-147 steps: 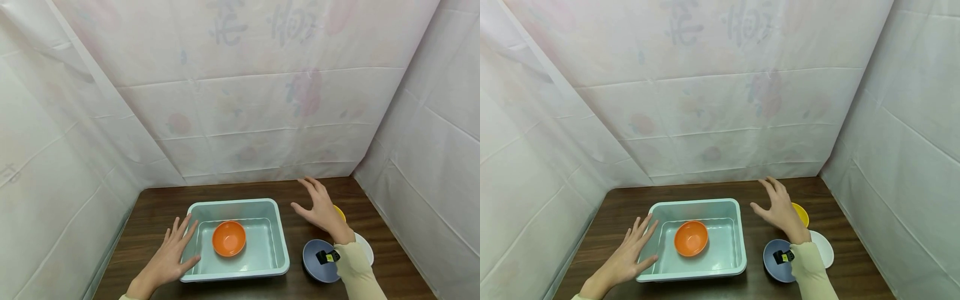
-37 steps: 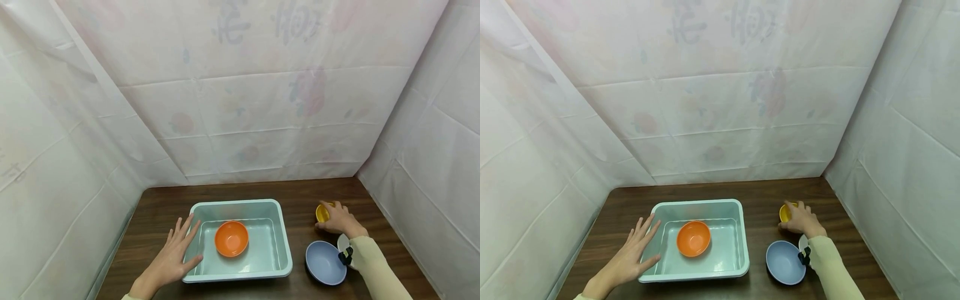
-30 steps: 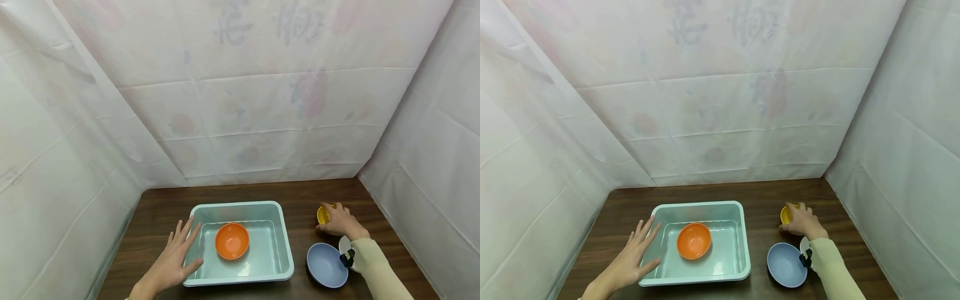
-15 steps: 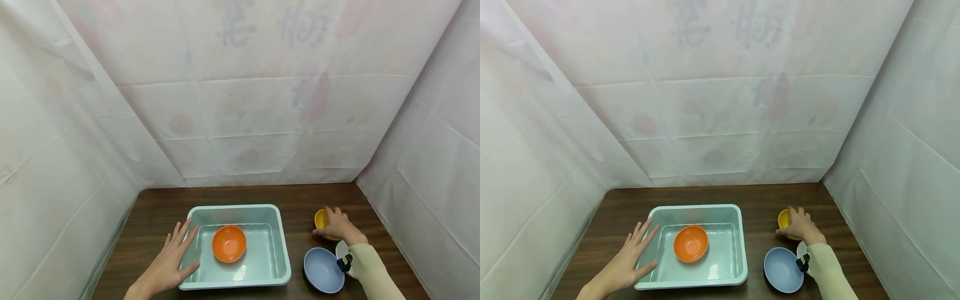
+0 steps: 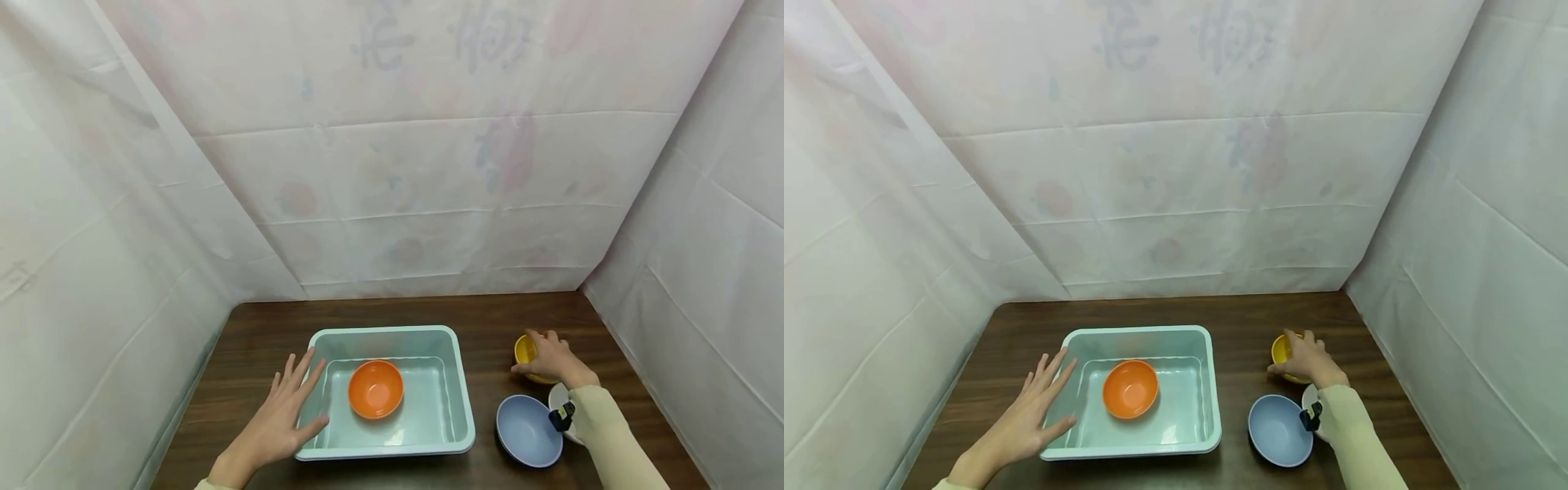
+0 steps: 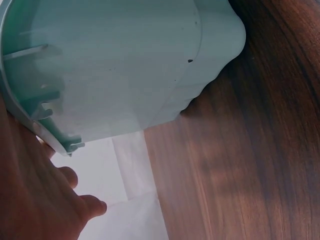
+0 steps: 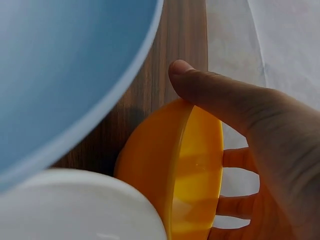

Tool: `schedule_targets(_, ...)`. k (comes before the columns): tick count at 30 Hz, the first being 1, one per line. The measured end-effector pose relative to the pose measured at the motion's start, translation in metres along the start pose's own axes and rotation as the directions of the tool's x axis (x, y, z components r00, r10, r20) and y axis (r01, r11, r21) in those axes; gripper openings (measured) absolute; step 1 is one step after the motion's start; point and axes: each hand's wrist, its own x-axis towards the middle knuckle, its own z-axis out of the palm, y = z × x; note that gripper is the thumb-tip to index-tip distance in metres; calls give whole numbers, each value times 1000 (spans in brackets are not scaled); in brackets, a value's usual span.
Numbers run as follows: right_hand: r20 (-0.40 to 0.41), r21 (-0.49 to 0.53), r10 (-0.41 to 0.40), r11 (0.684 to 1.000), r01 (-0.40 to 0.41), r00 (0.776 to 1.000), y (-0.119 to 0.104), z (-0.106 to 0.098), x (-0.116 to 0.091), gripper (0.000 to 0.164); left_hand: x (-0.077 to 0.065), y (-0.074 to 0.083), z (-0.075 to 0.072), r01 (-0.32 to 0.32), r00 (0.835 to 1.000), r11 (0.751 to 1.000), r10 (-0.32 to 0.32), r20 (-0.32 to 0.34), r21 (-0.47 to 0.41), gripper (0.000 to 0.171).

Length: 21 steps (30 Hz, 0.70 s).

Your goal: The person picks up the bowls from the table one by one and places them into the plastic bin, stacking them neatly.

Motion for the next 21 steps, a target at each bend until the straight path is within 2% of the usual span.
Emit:
schedule_targets(10,27,-1,3,1000,-3,1000,-2,-5,-3,100,0,-3,3,-21,1000,1000,21,-6,-3,86)
schedule_targets(16,33,-14,3,1000,-2,999,-4,-10,1,98,3,-3,4,-5,1000,1000,5,-6,-8,86)
schedule_targets(21,47,-18,3,1000,-2,999,-6,-7,2,99,1,-4,2,-3,1000,1000,3,-2,2,86)
